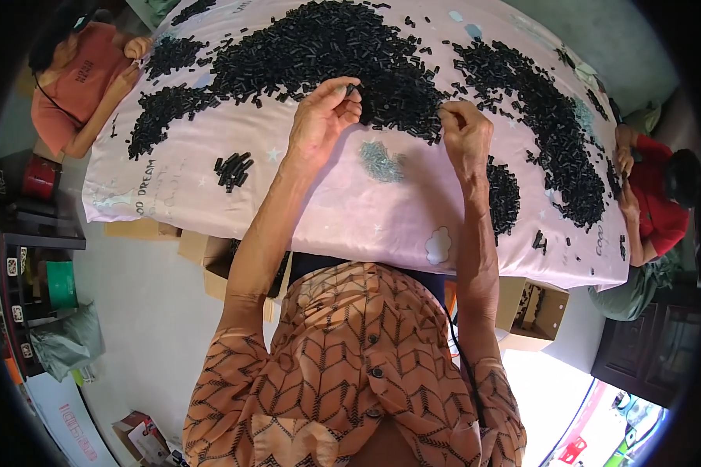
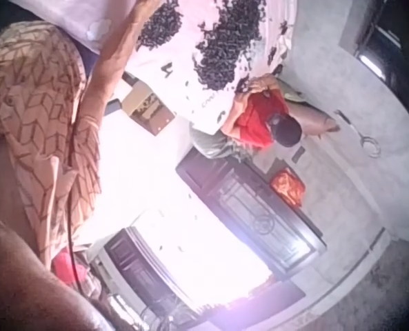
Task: Manually sorting and inspecting small black plastic components on a table.
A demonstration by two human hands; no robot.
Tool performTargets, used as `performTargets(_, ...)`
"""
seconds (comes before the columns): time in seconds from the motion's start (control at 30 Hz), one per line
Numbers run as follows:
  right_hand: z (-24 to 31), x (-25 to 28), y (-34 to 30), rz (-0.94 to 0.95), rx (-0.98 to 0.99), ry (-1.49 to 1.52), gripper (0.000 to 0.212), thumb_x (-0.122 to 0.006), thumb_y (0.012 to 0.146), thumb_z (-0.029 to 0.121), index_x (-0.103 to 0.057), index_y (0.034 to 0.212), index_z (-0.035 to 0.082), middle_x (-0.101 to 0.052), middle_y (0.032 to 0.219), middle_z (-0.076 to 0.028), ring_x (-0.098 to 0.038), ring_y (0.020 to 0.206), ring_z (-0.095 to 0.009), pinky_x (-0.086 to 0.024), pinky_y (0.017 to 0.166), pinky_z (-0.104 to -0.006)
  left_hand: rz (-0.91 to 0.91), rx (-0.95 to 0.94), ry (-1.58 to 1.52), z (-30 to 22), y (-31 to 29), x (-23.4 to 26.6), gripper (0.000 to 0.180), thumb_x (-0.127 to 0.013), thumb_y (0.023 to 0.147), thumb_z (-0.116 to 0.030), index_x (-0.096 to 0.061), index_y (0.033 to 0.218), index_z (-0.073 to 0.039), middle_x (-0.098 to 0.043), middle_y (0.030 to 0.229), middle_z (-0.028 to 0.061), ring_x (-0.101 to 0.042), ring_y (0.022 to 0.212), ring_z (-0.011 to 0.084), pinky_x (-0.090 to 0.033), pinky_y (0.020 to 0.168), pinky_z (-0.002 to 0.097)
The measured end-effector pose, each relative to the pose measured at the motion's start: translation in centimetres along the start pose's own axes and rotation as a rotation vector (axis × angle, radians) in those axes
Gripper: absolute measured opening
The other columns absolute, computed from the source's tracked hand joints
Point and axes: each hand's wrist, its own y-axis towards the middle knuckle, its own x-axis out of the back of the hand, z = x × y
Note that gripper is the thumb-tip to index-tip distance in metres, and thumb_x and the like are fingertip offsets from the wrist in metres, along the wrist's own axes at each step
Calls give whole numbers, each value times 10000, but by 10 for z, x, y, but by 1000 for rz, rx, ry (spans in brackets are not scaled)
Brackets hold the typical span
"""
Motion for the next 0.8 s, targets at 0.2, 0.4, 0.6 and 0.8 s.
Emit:
performTargets(0.2, -24, 16, 5, 100, 28, -162, 134, -562, 770, 15, -681, 831, 9, -656, 758, -146, -615, 674, -252, -479, 620, -335, 6, 33, 8, 2, 1, 1, 204, -487, 946, -99, -617, 1076, -9, -622, 865, 69, -580, 748, 133, -490, 705, 251)
performTargets(0.4, -18, 30, 6, 414, -184, -252, 164, -521, 721, 45, -684, 731, 57, -630, 702, -181, -634, 702, -333, -491, 650, -387, 22, 71, 42, 4, 3, 3, 194, -515, 927, -88, -625, 1068, -13, -632, 882, 67, -582, 752, 128, -492, 710, 254)
performTargets(0.6, -10, 23, 2, 452, -214, -165, 107, -569, 722, 67, -672, 714, 40, -627, 643, -128, -602, 611, -236, -474, 600, -339, 16, 94, 76, 3, 1, 0, 195, -555, 899, -55, -629, 1074, -13, -642, 903, 68, -586, 755, 125, -493, 712, 248)
performTargets(0.8, 3, 9, -5, 462, -115, -366, 140, -654, 719, 159, -643, 689, 23, -626, 639, -143, -612, 597, -291, -479, 590, -369, 76, 120, 68, 4, -1, 1, 243, -590, 875, -37, -617, 1116, -13, -631, 941, 64, -580, 815, 131, -487, 751, 246)
